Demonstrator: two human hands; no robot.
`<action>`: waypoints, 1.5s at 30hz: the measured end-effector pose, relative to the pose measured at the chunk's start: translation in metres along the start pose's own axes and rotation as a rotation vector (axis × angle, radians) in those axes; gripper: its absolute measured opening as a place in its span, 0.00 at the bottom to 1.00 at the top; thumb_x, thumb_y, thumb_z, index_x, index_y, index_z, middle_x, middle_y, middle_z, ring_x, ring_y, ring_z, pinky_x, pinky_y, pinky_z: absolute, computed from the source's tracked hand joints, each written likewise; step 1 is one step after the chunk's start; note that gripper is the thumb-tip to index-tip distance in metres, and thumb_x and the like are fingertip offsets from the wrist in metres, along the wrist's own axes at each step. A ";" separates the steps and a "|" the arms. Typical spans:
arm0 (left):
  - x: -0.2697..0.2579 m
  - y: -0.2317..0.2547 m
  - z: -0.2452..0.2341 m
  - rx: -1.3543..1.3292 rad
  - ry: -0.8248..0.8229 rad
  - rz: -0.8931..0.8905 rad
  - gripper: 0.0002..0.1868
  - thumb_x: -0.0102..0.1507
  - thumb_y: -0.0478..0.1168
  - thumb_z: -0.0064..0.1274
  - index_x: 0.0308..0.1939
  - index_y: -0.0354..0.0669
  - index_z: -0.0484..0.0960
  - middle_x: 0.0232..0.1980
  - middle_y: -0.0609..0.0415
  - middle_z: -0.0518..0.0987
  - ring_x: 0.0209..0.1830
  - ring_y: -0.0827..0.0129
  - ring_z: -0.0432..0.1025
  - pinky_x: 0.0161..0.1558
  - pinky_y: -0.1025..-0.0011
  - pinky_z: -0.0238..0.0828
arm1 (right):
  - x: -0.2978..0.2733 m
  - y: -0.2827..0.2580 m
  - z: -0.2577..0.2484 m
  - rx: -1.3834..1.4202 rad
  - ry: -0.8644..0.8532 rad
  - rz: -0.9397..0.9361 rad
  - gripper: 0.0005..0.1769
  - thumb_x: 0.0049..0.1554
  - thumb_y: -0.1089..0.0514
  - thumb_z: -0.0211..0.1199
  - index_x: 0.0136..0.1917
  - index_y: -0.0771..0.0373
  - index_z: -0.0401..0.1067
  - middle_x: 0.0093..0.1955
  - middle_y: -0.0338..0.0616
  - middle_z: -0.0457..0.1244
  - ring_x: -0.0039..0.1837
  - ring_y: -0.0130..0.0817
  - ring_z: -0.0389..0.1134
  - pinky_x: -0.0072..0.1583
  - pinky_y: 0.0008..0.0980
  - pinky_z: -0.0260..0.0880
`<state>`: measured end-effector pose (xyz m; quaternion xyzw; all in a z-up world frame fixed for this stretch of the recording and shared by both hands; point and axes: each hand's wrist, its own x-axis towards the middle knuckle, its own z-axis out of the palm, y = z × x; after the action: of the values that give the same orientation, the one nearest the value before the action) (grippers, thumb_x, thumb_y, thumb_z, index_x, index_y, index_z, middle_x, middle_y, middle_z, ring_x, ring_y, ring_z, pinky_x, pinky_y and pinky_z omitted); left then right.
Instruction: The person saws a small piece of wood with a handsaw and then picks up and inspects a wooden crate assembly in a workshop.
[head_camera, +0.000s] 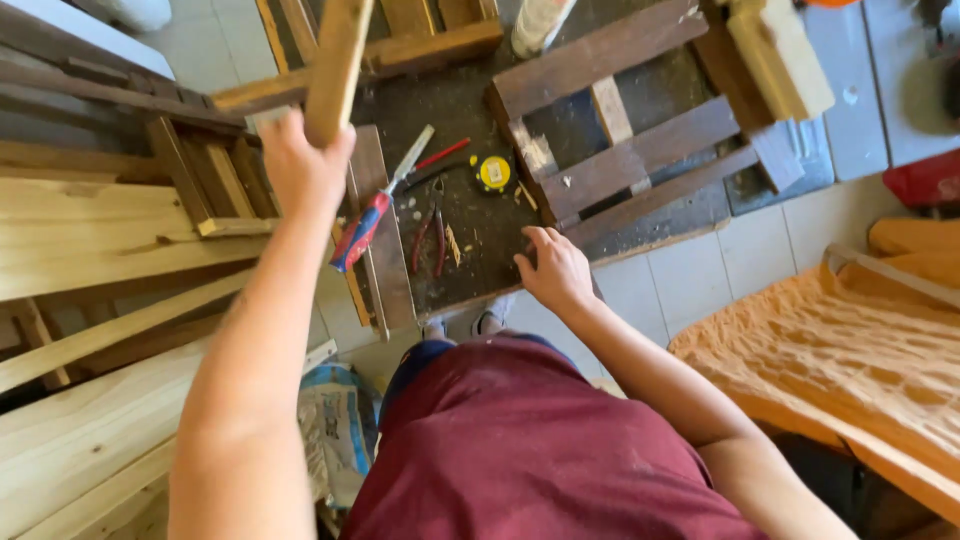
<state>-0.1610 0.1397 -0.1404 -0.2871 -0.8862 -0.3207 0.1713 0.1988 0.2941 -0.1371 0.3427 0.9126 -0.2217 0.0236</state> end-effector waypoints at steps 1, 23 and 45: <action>0.011 -0.006 0.008 0.002 -0.021 -0.004 0.27 0.56 0.55 0.76 0.44 0.43 0.78 0.41 0.43 0.76 0.35 0.37 0.81 0.38 0.48 0.81 | -0.003 -0.009 -0.001 0.002 -0.017 0.013 0.27 0.56 0.46 0.70 0.66 0.54 0.74 0.48 0.41 0.69 0.54 0.46 0.73 0.56 0.47 0.75; -0.138 0.080 0.009 -0.090 -0.551 0.649 0.17 0.57 0.37 0.65 0.48 0.41 0.78 0.53 0.46 0.73 0.56 0.49 0.71 0.51 0.56 0.73 | 0.009 -0.021 0.053 0.001 -0.018 -0.040 0.33 0.57 0.47 0.67 0.73 0.57 0.67 0.43 0.44 0.70 0.48 0.55 0.75 0.50 0.56 0.77; -0.216 0.116 0.003 -0.057 -0.767 0.516 0.38 0.53 0.42 0.62 0.64 0.23 0.74 0.51 0.36 0.72 0.47 0.45 0.70 0.49 0.54 0.70 | -0.035 0.078 0.222 1.962 -1.042 0.675 0.20 0.65 0.47 0.55 0.63 0.60 0.76 0.59 0.46 0.71 0.61 0.43 0.74 0.64 0.45 0.76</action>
<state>0.0779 0.1282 -0.1937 -0.6007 -0.7760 -0.1622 -0.1028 0.2515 0.2312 -0.3603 0.3071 0.0907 -0.9303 0.1786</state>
